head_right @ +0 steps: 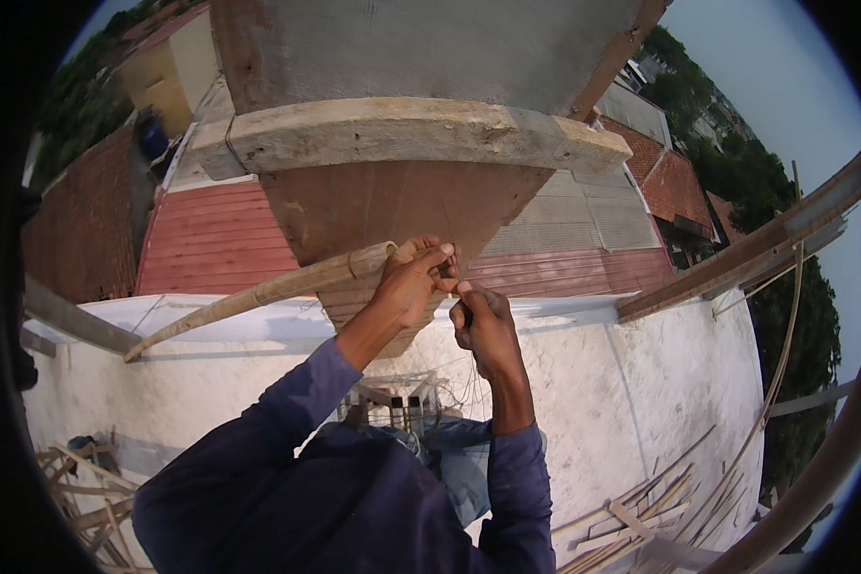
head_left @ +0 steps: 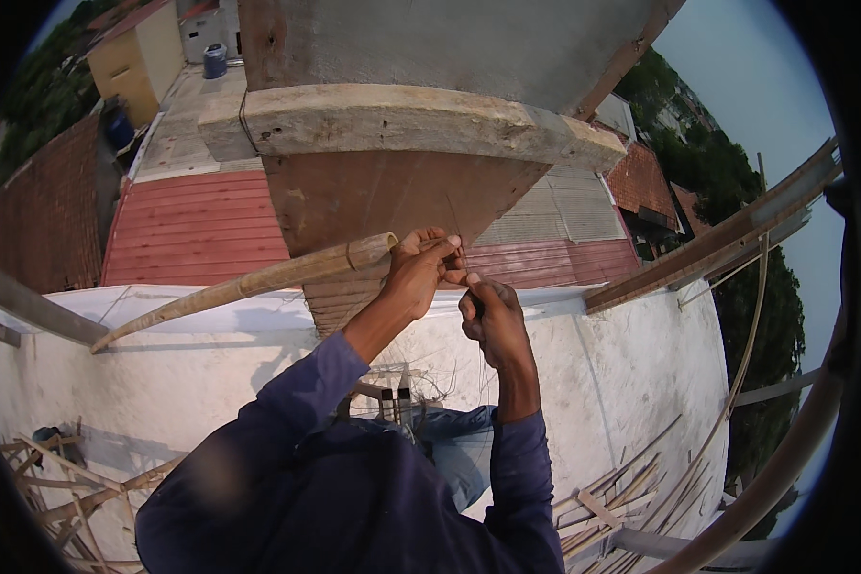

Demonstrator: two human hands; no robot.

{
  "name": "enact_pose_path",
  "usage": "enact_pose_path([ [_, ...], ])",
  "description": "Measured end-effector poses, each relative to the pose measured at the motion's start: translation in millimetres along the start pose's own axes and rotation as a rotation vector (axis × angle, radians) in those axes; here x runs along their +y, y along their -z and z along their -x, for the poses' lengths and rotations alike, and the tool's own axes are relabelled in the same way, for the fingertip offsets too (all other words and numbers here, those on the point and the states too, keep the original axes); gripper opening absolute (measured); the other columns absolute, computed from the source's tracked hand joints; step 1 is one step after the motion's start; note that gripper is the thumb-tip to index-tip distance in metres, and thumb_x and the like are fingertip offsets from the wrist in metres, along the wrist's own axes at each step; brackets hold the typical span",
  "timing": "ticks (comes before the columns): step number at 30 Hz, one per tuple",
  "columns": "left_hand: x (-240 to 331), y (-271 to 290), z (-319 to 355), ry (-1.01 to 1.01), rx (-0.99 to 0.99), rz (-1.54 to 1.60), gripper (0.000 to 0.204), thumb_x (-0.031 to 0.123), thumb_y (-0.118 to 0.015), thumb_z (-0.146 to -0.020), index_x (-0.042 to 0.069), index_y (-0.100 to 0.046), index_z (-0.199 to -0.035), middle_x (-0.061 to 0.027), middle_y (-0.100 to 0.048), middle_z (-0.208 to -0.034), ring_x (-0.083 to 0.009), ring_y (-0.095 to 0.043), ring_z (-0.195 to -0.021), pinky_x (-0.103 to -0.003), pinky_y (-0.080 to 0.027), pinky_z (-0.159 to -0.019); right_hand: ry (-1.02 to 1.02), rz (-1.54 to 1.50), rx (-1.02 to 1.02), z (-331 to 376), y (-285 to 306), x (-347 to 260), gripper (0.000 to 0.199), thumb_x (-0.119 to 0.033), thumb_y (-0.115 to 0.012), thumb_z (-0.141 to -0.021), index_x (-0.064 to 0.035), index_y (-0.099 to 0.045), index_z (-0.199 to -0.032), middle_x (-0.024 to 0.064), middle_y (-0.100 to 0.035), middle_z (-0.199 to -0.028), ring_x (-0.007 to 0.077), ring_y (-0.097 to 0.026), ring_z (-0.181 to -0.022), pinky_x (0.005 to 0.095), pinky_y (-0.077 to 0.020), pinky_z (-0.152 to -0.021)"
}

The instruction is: The person secures bamboo poles to a wooden frame using wire and pliers. They wrap wire around the pole and frame, twist it with pliers, and repeat the process at multiple points to fasten the structure.

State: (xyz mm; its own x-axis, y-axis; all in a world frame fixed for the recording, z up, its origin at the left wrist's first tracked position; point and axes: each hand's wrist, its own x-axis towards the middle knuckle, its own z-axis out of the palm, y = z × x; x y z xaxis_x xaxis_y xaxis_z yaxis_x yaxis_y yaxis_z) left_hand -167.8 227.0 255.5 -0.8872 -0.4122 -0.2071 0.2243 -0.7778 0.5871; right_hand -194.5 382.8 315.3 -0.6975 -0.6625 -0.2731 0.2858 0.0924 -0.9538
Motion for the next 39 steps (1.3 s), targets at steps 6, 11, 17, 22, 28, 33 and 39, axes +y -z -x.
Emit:
enact_pose_path([
  [6, 6.6, -12.6, -26.0, -0.122, 0.138, 0.136, 0.037, -0.004, -0.071, -0.093, 0.005, -0.04, -0.111, -0.0191, -0.069, -0.099, -0.0196, -0.065, -0.072, -0.029, -0.056, -0.05, 0.015, 0.05, 0.023, -26.2, -8.6, -13.0, 0.036, -0.023, -0.05, -0.108, 0.0033, -0.067, -0.125, -0.0023, -0.048, -0.064, 0.0057, -0.035, -0.046, 0.0234, -0.0268, -0.042],
  [11, 6.8, -12.7, -36.6, -0.108, 0.185, 0.179, 0.036, -0.004, -0.074, -0.091, 0.006, -0.043, -0.108, -0.0194, -0.072, -0.095, -0.0198, -0.067, -0.067, -0.03, -0.053, -0.047, 0.01, 0.047, 0.007, -35.1, -12.1, -18.6, 0.036, -0.023, -0.05, -0.108, 0.0037, -0.068, -0.124, -0.0027, -0.048, -0.065, 0.0059, -0.035, -0.046, 0.0235, -0.0271, -0.042],
  [17, 6.1, -11.8, -45.0, -0.037, 0.239, 0.141, 0.008, 0.008, -0.076, -0.092, 0.004, -0.073, -0.097, -0.0108, -0.072, -0.091, -0.0201, -0.064, -0.061, -0.033, -0.05, -0.048, -0.012, 0.058, 0.046, -45.2, -11.6, -16.1, 0.036, -0.023, -0.05, -0.109, 0.0035, -0.068, -0.123, -0.0035, -0.049, -0.065, 0.0059, -0.034, -0.047, 0.0234, -0.0273, -0.043],
  [22, -7.2, -30.4, -46.6, -0.072, 0.357, 0.339, 0.015, 0.011, -0.079, -0.09, 0.006, -0.069, -0.102, -0.0081, -0.071, -0.089, -0.0224, -0.061, -0.051, -0.04, -0.043, -0.041, 0.008, 0.114, 0.065, -56.0, -8.1, -16.8, 0.035, -0.021, -0.046, -0.109, 0.0024, -0.067, -0.123, -0.003, -0.052, -0.066, 0.0055, -0.034, -0.047, 0.0231, -0.0278, -0.043],
  [28, -25.5, -33.2, -38.7, 0.038, 0.111, 0.315, 0.02, 0.021, -0.059, -0.107, 0.004, -0.067, -0.115, -0.0101, -0.076, -0.108, -0.0152, -0.07, -0.078, -0.03, -0.054, -0.057, 0.031, 0.197, 0.069, -61.5, -3.8, -18.2, 0.024, -0.019, -0.05, -0.107, -0.0082, -0.068, -0.095, -0.0046, -0.052, -0.066, 0.004, -0.037, -0.047, 0.0218, -0.0258, -0.042],
  [33, -27.4, -31.4, -41.4, 0.023, 0.074, 0.372, 0.022, 0.023, -0.061, -0.107, 0.006, -0.068, -0.118, -0.008, -0.076, -0.108, -0.0137, -0.071, -0.088, -0.028, -0.05, -0.053, 0.021, 0.226, 0.111, -61.7, -6.7, -16.6, 0.023, -0.018, -0.051, -0.106, -0.0112, -0.064, -0.088, -0.0052, -0.052, -0.066, 0.0039, -0.038, -0.046, 0.0209, -0.0289, -0.039],
  [39, -19.7, -32.9, -45.5, 0.187, 0.046, 0.42, 0.023, 0.025, -0.058, -0.107, 0.008, -0.068, -0.118, -0.0075, -0.075, -0.108, -0.0135, -0.068, -0.081, -0.028, -0.045, -0.046, 0.043, 0.271, 0.08, -56.2, -11.1, -19.5, 0.021, -0.021, -0.053, -0.108, -0.0112, -0.065, -0.095, -0.005, -0.053, -0.067, 0.0034, -0.04, -0.049, 0.0192, -0.0295, -0.042],
])
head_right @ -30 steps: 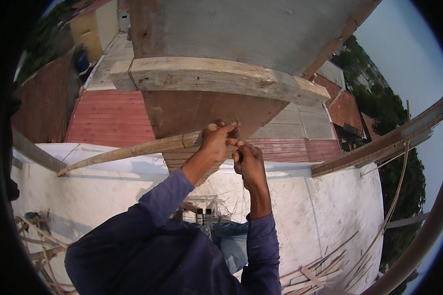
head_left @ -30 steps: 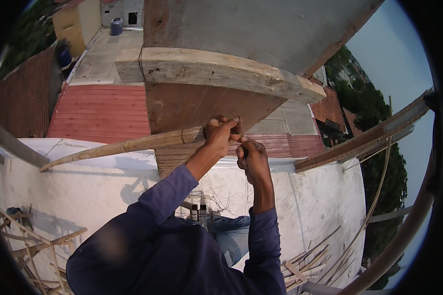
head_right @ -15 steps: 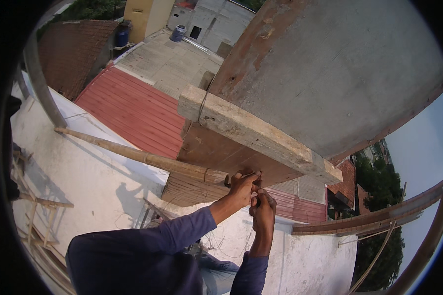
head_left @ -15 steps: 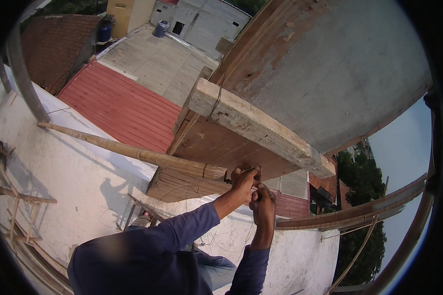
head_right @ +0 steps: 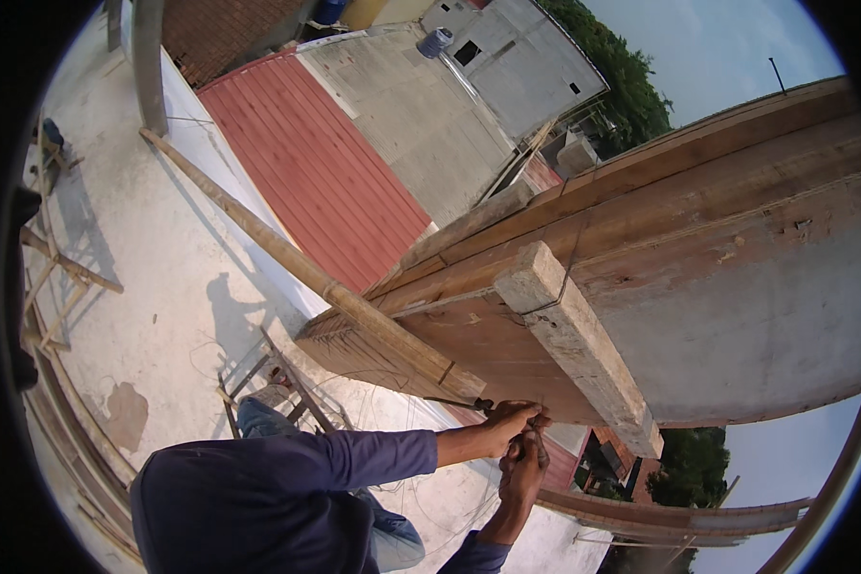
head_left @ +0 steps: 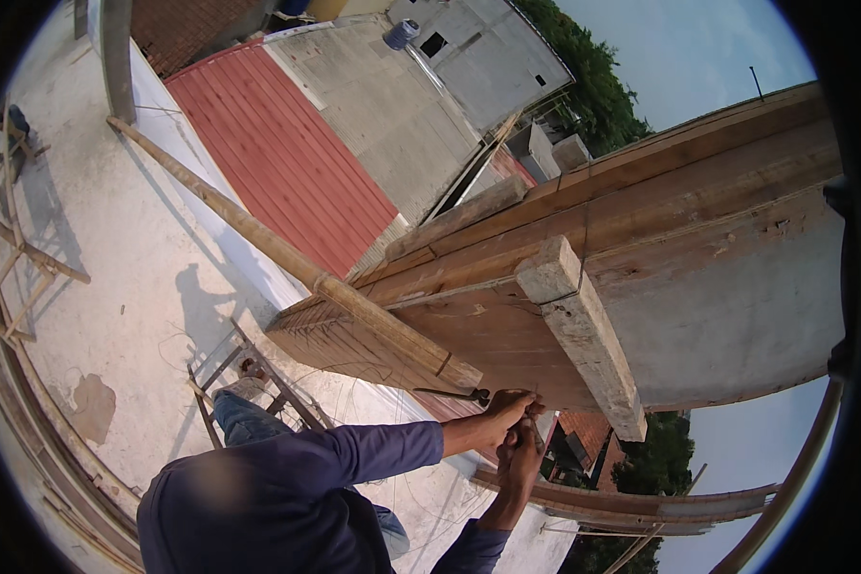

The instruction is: The person secures bamboo poles to a wooden frame using wire and pliers. They wrap wire around the pole and frame, twist it with pliers, and repeat the process at multiple points to fasten the structure.

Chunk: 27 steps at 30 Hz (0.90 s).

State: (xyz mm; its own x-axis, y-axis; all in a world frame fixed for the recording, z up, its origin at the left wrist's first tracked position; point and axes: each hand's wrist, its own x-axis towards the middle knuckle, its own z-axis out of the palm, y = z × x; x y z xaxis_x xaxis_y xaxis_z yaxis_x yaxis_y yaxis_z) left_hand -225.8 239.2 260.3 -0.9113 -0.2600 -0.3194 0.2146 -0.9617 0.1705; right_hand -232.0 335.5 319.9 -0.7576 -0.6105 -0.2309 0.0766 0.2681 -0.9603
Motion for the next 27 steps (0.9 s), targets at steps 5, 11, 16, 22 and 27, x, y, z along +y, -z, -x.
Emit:
enact_pose_path([
  [5, 1.8, -2.7, 0.0, -0.008, -0.006, -0.006, 0.021, 0.027, -0.058, -0.107, 0.009, -0.068, -0.112, -0.0055, -0.073, -0.099, -0.0148, -0.067, -0.08, -0.029, -0.049, -0.052, -0.003, 0.049, 0.023, 4.8, -0.6, -2.4, 0.023, -0.026, -0.054, -0.109, -0.0117, -0.063, -0.094, -0.005, -0.052, -0.067, 0.0036, -0.039, -0.049, 0.0201, -0.0302, -0.043],
  [11, 2.0, -6.9, 0.5, -0.025, 0.022, 0.022, 0.02, 0.025, -0.057, -0.107, 0.009, -0.067, -0.105, -0.0052, -0.071, -0.094, -0.0165, -0.068, -0.081, -0.029, -0.053, -0.06, -0.01, 0.017, 0.088, 23.1, -0.2, -1.3, 0.021, -0.027, -0.056, -0.109, -0.0089, -0.065, -0.103, -0.0045, -0.051, -0.068, 0.0038, -0.037, -0.049, 0.0204, -0.0294, -0.044],
  [16, 0.4, -12.2, 6.5, -0.084, -0.024, 0.168, 0.017, 0.022, -0.055, -0.107, 0.008, -0.062, -0.1, -0.0023, -0.062, -0.082, -0.014, -0.062, -0.069, -0.027, -0.052, -0.059, 0.012, 0.043, 0.093, 56.2, 4.3, -7.9, 0.033, -0.027, -0.059, -0.108, -0.0032, -0.066, -0.13, -0.0038, -0.051, -0.07, 0.0033, -0.035, -0.049, 0.0201, -0.0274, -0.045],
  [22, 4.2, -19.7, 15.5, -0.116, -0.121, 0.323, 0.017, 0.02, -0.056, -0.105, 0.012, -0.056, -0.09, 0.0044, -0.048, -0.072, -0.007, -0.038, -0.053, -0.023, -0.034, -0.046, 0.019, 0.314, 0.149, 106.9, 16.6, -11.9, 0.037, -0.024, -0.063, -0.105, 0.0009, -0.068, -0.133, -0.0024, -0.056, -0.073, 0.0024, -0.039, -0.052, 0.0208, -0.0294, -0.046],
  [27, 10.7, -35.6, 30.2, -0.181, -0.184, 0.32, 0.013, 0.02, -0.056, -0.106, 0.012, -0.055, -0.095, 0.0075, -0.045, -0.071, -0.0035, -0.034, -0.053, -0.023, -0.027, -0.047, 0.251, 0.527, 0.166, 143.3, 43.4, -12.8, 0.045, -0.033, -0.068, -0.103, 0.0036, -0.07, -0.129, 0.0001, -0.057, -0.069, 0.0042, -0.043, -0.055, 0.0237, -0.0334, -0.05],
])
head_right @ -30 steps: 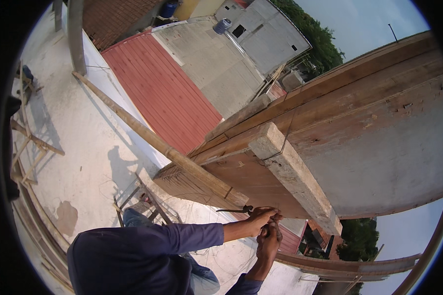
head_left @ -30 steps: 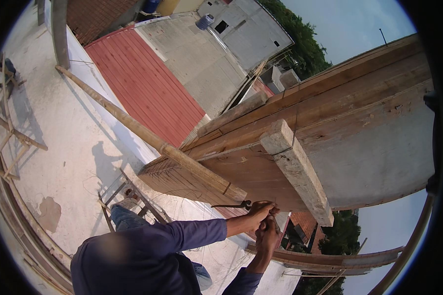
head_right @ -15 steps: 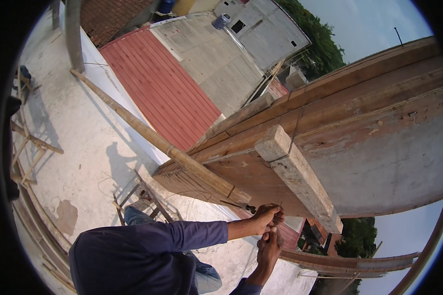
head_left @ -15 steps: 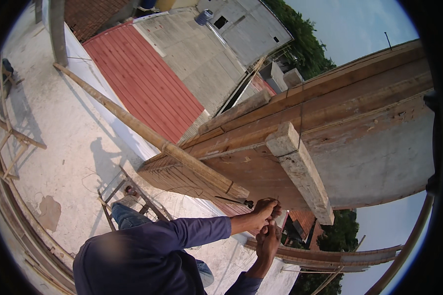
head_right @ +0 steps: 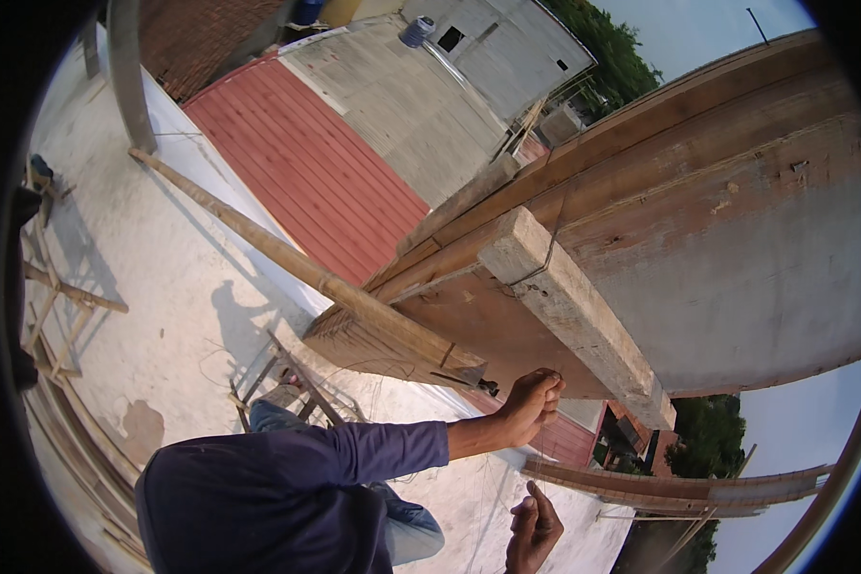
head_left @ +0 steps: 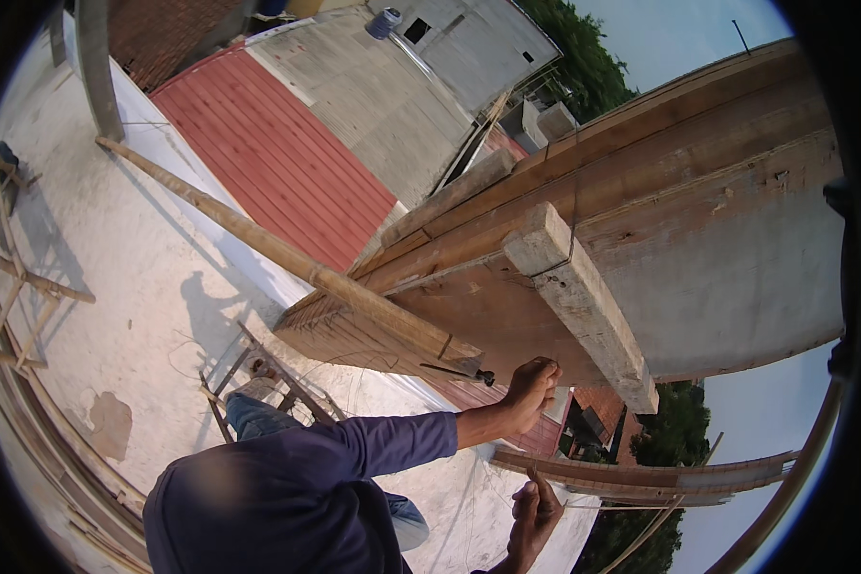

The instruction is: The person secures bamboo poles to a wooden frame using wire and pliers. They wrap wire around the pole and frame, twist it with pliers, and repeat the process at multiple points to fasten the structure.

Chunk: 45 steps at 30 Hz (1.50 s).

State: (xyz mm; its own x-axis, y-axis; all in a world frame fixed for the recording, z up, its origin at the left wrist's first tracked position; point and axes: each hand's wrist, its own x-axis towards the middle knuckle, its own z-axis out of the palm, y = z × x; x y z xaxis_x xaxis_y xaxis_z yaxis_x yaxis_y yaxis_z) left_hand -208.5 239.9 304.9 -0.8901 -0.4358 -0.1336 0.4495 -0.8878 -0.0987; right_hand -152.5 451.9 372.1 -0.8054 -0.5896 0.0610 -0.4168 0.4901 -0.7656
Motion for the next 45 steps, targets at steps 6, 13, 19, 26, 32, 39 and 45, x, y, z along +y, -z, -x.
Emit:
enact_pose_path([
  [6, -3.3, -33.8, 36.5, 0.032, -0.048, 0.002, 0.019, 0.025, -0.056, -0.108, 0.011, -0.055, -0.096, 0.008, -0.04, -0.07, -0.0028, -0.031, -0.054, -0.021, -0.024, -0.047, 0.237, 0.518, 0.436, 18.6, 13.8, 18.2, 0.035, -0.028, -0.061, -0.107, 0.0038, -0.073, -0.098, 0.0065, -0.057, -0.067, 0.0136, -0.047, -0.052, 0.0287, -0.0369, -0.049],
  [13, 18.8, -69.3, 83.7, -0.108, -0.409, -0.101, 0.02, 0.027, -0.053, -0.111, 0.011, -0.055, -0.101, 0.0079, -0.036, -0.071, -0.0018, -0.028, -0.056, -0.019, -0.025, -0.048, 0.381, 0.613, 0.493, 49.5, 35.8, 22.6, 0.029, -0.02, -0.057, -0.108, 0.0035, -0.072, -0.101, 0.0088, -0.062, -0.074, 0.0148, -0.048, -0.054, 0.03, -0.0368, -0.049],
  [19, 41.3, -90.7, 100.5, -0.141, -0.442, -0.09, 0.02, 0.029, -0.052, -0.111, 0.013, -0.059, -0.102, 0.008, -0.036, -0.071, -0.0027, -0.028, -0.059, -0.02, -0.024, -0.047, 0.294, 0.58, 0.77, 63.4, 56.9, 0.0, 0.019, -0.01, -0.06, -0.105, 0.0021, -0.074, -0.107, 0.0114, -0.069, -0.084, 0.0212, -0.052, -0.062, 0.0356, -0.0426, -0.054],
  [26, -9.8, -82.5, 61.6, -0.194, -0.449, -0.424, 0.018, 0.027, -0.056, -0.11, 0.012, -0.059, -0.099, 0.0094, -0.036, -0.07, -0.0006, -0.029, -0.057, -0.018, -0.021, -0.044, 0.13, 0.001, -0.549, 94.5, 31.2, -43.6, 0.02, -0.014, -0.07, -0.098, 0.0033, -0.076, -0.105, 0.0192, -0.076, -0.095, 0.0288, -0.071, -0.075, 0.0336, -0.0541, -0.068],
  [32, -23.2, -65.3, 69.2, 0.109, -0.327, -0.379, 0.02, 0.028, -0.055, -0.11, 0.012, -0.058, -0.1, 0.01, -0.037, -0.07, -0.0001, -0.029, -0.057, -0.016, -0.022, -0.043, 0.186, 0.259, 0.938, 76.3, 98.2, -11.5, 0.034, -0.022, -0.052, -0.111, 0.001, -0.074, -0.1, 0.0015, -0.058, -0.07, 0.0056, -0.039, -0.057, 0.0252, -0.0315, -0.053],
  [39, -27.9, -96.1, 72.1, -0.087, -0.464, -0.355, 0.019, 0.029, -0.052, -0.112, 0.011, -0.059, -0.108, 0.008, -0.038, -0.074, -0.001, -0.027, -0.06, -0.017, -0.021, -0.044, 0.023, 0.101, -0.381, 83.2, 13.8, 20.7, 0.024, -0.021, -0.061, -0.106, -0.0055, -0.074, -0.119, 0.0199, -0.076, -0.107, 0.0418, -0.072, -0.09, 0.045, -0.0576, -0.08],
  [45, 9.6, -117.3, 52.0, -0.343, -0.429, -0.381, 0.021, 0.029, -0.055, -0.111, 0.009, -0.061, -0.107, 0.0071, -0.039, -0.074, -0.0008, -0.028, -0.06, -0.018, -0.021, -0.046, 0.442, 0.085, 0.505, 111.1, 61.5, -9.7, 0.02, -0.014, -0.064, -0.104, 0.0023, -0.074, -0.109, 0.0122, -0.073, -0.079, 0.0177, -0.064, -0.058, 0.0304, -0.0502, -0.057],
])
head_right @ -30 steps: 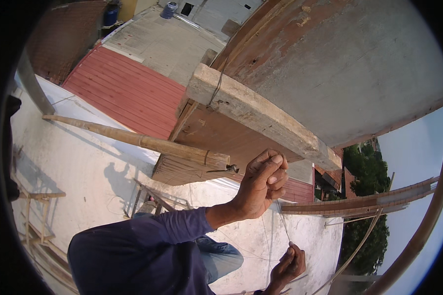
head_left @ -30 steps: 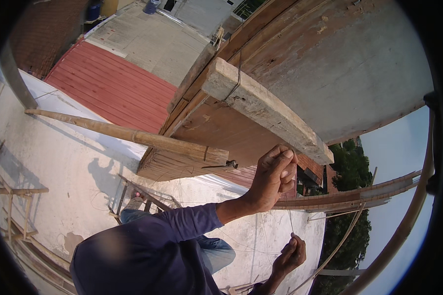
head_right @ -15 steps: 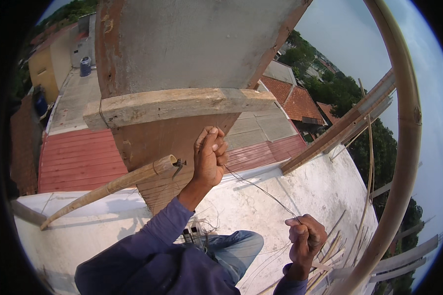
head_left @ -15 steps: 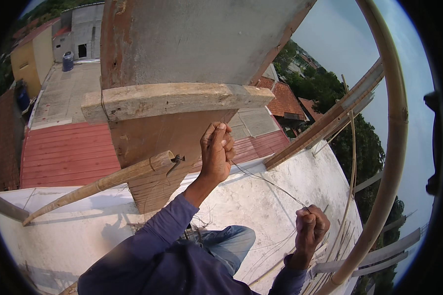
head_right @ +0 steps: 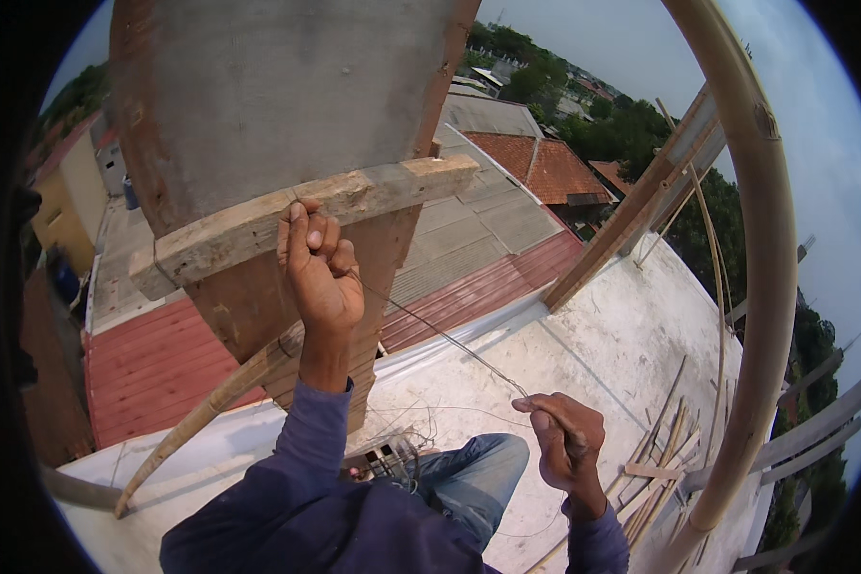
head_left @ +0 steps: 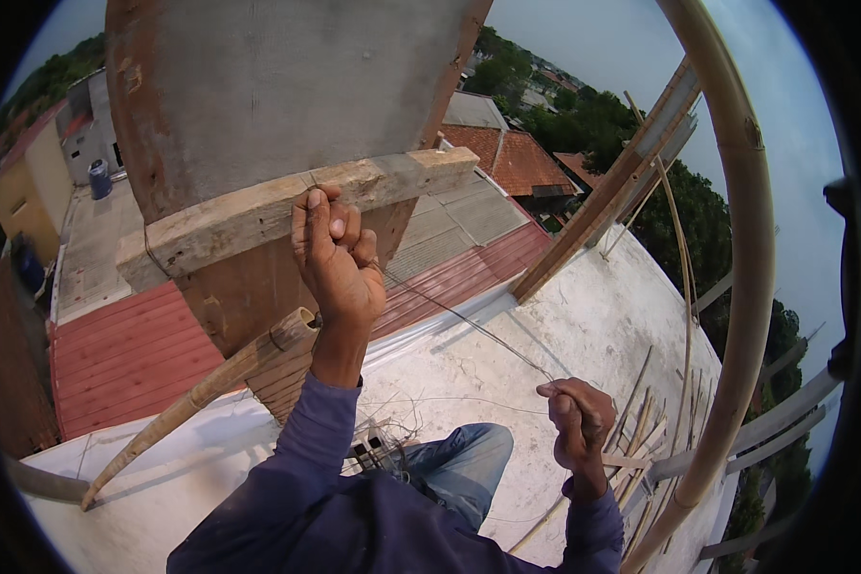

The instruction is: The person secures bamboo poles to a wooden frame using wire and pliers. They wrap wire around the pole and frame, twist it with pliers, and repeat the process at multiple points to fasten the structure.

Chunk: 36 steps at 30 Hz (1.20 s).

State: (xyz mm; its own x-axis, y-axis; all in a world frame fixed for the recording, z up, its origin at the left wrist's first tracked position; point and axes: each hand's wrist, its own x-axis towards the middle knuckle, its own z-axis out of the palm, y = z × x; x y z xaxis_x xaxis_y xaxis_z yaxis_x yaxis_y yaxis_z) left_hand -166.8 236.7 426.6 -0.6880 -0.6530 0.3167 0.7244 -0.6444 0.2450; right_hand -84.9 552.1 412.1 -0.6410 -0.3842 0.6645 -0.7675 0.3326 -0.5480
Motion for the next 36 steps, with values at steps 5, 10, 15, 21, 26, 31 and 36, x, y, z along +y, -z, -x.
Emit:
enact_pose_path([
  [5, 12.5, -26.4, 33.3, 0.208, -0.213, 0.235, 0.021, 0.027, -0.052, -0.112, 0.007, -0.059, -0.114, 0.0066, -0.038, -0.075, -0.0011, -0.026, -0.059, -0.018, -0.02, -0.044, -0.515, 0.047, 0.006, -29.7, -22.9, 54.5, 0.022, -0.017, -0.057, -0.108, -0.0026, -0.071, -0.118, 0.0041, -0.052, -0.071, 0.0108, -0.049, -0.066, 0.0267, -0.0418, -0.062],
  [10, 15.5, -41.6, 4.9, 0.08, -0.171, 0.193, 0.022, 0.028, -0.053, -0.112, 0.007, -0.058, -0.114, 0.006, -0.037, -0.075, -0.0014, -0.026, -0.06, -0.018, -0.018, -0.042, 0.061, -0.004, -0.775, 31.0, -74.3, 44.2, 0.039, -0.004, -0.067, -0.097, -0.0084, -0.063, -0.136, 0.0151, -0.07, -0.097, 0.0308, -0.065, -0.072, 0.0362, -0.054, -0.062],
  [15, 54.2, -31.6, -26.7, -0.219, -0.129, 0.096, 0.019, 0.024, -0.055, -0.111, 0.006, -0.058, -0.114, 0.0057, -0.036, -0.074, -0.0026, -0.025, -0.06, -0.019, -0.017, -0.042, 0.215, 0.38, -0.126, 5.5, -23.2, 51.9, 0.031, 0.006, -0.064, -0.095, -0.001, -0.064, -0.125, 0.0161, -0.075, -0.11, 0.0242, -0.067, -0.073, 0.0353, -0.0536, -0.058],
  [21, 54.5, -43.1, -21.3, -0.356, -0.164, 0.044, 0.019, 0.023, -0.056, -0.11, 0.005, -0.059, -0.111, 0.0054, -0.036, -0.073, -0.0025, -0.027, -0.059, -0.02, -0.018, -0.043, -0.1, 0.303, -0.022, -36.9, -16.0, 54.8, 0.022, -0.005, -0.064, -0.101, -0.0025, -0.07, -0.122, 0.015, -0.071, -0.091, 0.0287, -0.067, -0.073, 0.0379, -0.054, -0.07],
  [26, 73.6, -44.2, -47.4, -0.682, 0.139, -0.192, 0.02, 0.025, -0.059, -0.108, 0.005, -0.059, -0.111, 0.0054, -0.037, -0.072, -0.001, -0.031, -0.059, -0.02, -0.021, -0.045, 0.263, 0.147, -0.652, 10.6, -31.3, 10.7, 0.046, -0.007, -0.071, -0.095, -0.0053, -0.062, -0.14, 0.0079, -0.053, -0.071, 0.0223, -0.055, -0.058, 0.0363, -0.0482, -0.054],
  [31, 110.9, -36.2, -50.1, -0.835, 0.147, -0.14, 0.017, 0.02, -0.057, -0.108, 0.004, -0.059, -0.109, 0.0054, -0.037, -0.07, -0.002, -0.029, -0.056, -0.02, -0.02, -0.045, -0.065, 0.519, 0.147, -12.9, 5.0, 43.4, 0.013, 0.002, -0.063, -0.096, 0.0001, -0.073, -0.105, 0.0152, -0.076, -0.099, 0.026, -0.065, -0.07, 0.0365, -0.0533, -0.065],
  [36, 117.5, -35.1, -50.9, -0.934, 0.117, -0.201, 0.016, 0.018, -0.055, -0.108, 0.003, -0.058, -0.11, 0.0048, -0.037, -0.071, -0.0037, -0.029, -0.057, -0.021, -0.022, -0.047, -0.384, -0.074, -0.409, 4.0, -8.9, 61.4, 0.03, -0.024, -0.057, -0.11, 0.0009, -0.074, -0.11, 0.009, -0.074, -0.087, 0.0184, -0.068, -0.075, 0.032, -0.0543, -0.072],
])
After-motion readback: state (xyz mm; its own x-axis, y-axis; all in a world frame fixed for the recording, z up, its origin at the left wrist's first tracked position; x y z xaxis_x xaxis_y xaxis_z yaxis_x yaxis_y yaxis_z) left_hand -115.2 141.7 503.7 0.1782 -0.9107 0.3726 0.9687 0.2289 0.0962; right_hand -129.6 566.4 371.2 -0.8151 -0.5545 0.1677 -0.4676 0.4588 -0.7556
